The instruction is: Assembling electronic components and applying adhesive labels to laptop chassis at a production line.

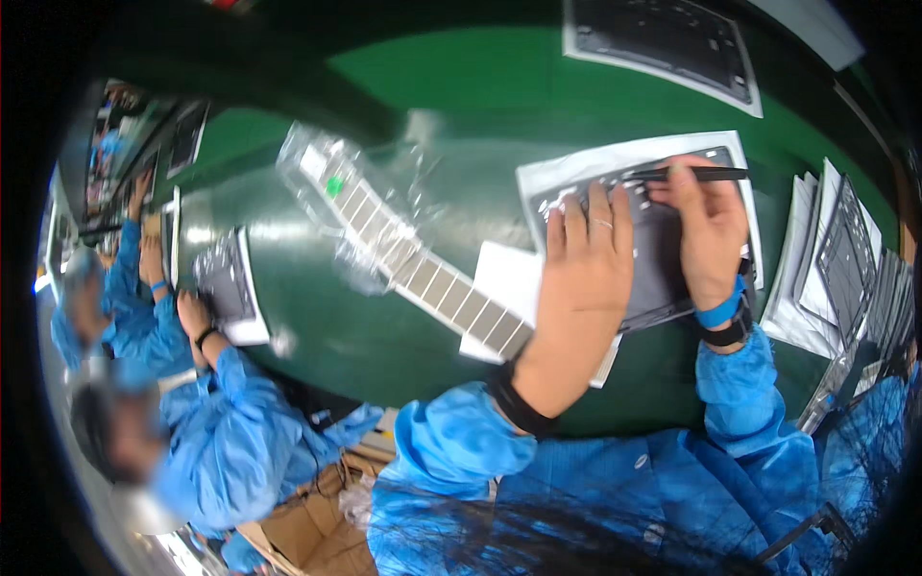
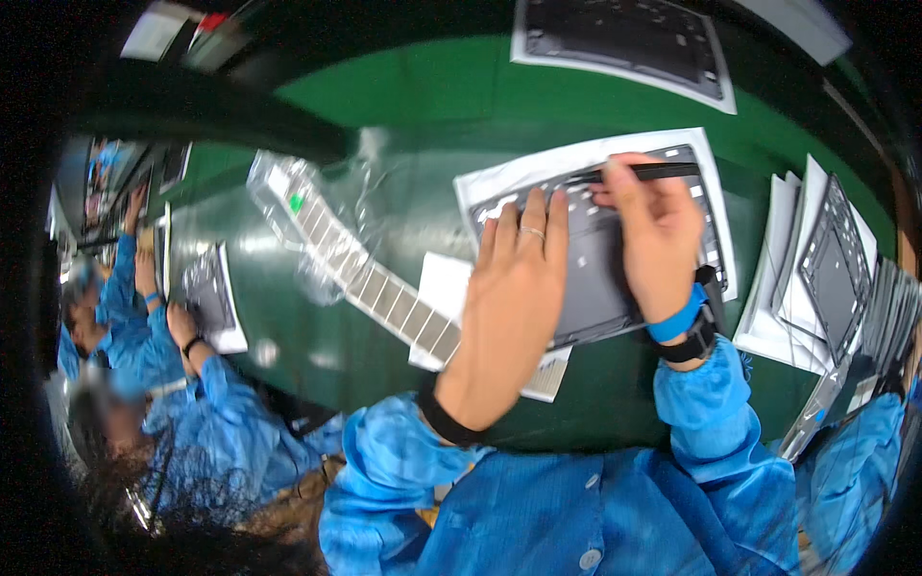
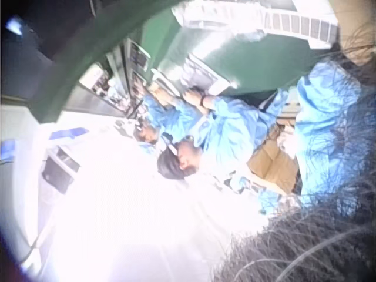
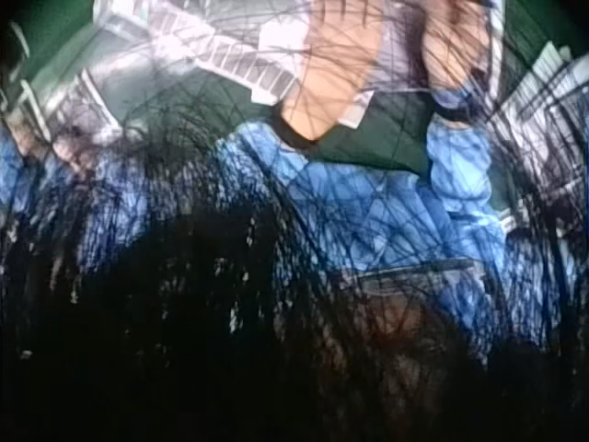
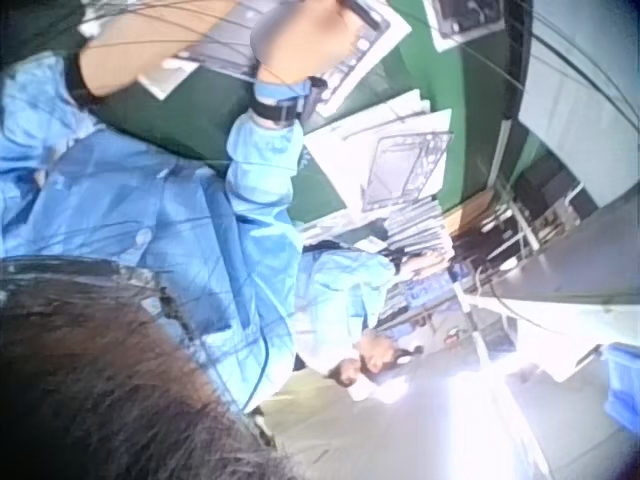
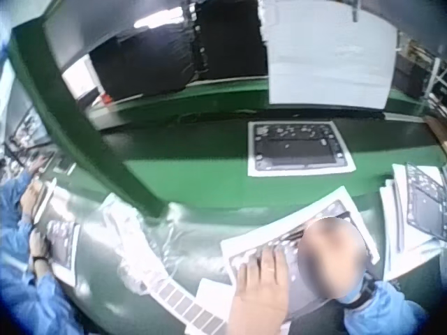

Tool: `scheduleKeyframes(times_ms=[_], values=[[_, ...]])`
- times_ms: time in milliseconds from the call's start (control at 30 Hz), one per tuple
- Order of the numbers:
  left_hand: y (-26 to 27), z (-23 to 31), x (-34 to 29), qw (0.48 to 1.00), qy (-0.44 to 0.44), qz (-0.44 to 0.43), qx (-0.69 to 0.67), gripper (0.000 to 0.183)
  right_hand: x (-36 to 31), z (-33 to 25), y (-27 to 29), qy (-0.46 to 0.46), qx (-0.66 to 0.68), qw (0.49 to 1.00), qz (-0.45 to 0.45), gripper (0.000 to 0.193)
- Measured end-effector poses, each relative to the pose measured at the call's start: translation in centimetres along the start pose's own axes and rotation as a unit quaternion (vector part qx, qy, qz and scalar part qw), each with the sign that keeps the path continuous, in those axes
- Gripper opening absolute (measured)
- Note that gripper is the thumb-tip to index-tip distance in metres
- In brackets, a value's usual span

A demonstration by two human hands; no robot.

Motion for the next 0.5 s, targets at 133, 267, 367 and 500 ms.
scheduleKeyframes(times_ms=[133,267,367,500], values=[[4.5,-6.7,-6.4,0.99,0.072,-0.007,-0.118,0.082,-5.2,-3.2,-3.0,-0.043,-0.145,0.974,-0.166,0.018],[2.7,-7.3,-12.2,0.98,0.124,-0.089,-0.128,0.1,-12.0,-1.2,-6.9,-0.078,-0.128,0.951,-0.271,0.017],[0.4,-7.0,-12.8,0.978,0.146,-0.081,-0.126,0.114,-13.7,0.7,-6.8,-0.126,-0.138,0.946,-0.263,0.017],[0.2,-6.8,-13.2,0.977,0.139,-0.073,-0.143,0.117,-14.1,0.1,-7.4,-0.105,-0.218,0.933,-0.268,0.018]])
Point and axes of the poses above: each hand's wrist, its own x-axis towards the middle knuckle, its own y-axis out of the back of the hand, z = x × y, the point moved 9 cm from there along x, towards the middle knuckle, and after that the axes turned 1 degree about z, right-handed, at the moved point
